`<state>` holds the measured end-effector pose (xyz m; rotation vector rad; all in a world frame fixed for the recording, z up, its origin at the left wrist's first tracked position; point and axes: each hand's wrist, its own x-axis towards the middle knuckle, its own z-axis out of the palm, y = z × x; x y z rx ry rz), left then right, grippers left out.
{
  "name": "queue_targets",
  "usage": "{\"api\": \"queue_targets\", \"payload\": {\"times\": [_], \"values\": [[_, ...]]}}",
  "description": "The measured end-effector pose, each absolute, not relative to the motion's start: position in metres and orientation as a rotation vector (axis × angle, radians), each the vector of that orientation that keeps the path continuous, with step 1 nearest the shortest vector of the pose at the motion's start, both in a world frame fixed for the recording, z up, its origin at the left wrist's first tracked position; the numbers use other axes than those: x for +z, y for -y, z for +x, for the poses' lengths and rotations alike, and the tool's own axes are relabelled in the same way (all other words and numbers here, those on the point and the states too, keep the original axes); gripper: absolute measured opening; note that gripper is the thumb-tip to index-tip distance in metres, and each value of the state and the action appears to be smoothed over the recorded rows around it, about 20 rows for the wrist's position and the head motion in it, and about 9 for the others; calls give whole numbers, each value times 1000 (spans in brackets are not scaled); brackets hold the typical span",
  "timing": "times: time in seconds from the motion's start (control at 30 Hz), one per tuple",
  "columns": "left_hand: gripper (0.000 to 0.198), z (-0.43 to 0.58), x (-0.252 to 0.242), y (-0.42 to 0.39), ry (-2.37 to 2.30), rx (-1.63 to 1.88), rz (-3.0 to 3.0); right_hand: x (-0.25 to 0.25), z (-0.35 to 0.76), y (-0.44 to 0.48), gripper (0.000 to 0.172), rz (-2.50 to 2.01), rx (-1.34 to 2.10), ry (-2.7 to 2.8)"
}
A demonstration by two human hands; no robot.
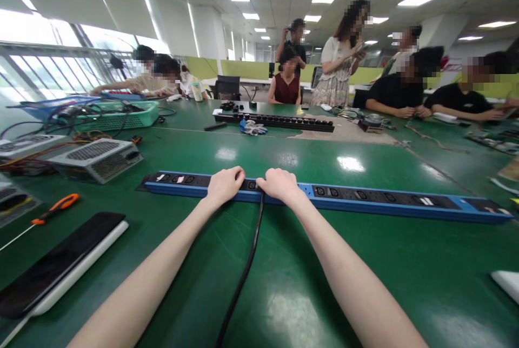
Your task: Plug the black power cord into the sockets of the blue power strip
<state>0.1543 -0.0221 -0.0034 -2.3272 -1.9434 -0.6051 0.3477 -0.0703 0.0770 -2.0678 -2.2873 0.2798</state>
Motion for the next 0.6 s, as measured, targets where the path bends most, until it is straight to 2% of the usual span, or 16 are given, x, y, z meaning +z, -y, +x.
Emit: {"api": "queue_targets", "payload": {"times": [0.23,0.33,0.43,0.6], "values": [[40,154,-2,21,1991,-588,-2319,79,359,65,47,-1937,316,2175],[38,153,-1,22,1983,-596,-2341,98,383,73,55,-1690,498,1991],[39,154,0,24,1978,-624,-2337,122,427,84,54,-1428,555,1909],[38,156,0,25,2003,-634,-2331,123,499,97,45,-1688,469,1882]]}}
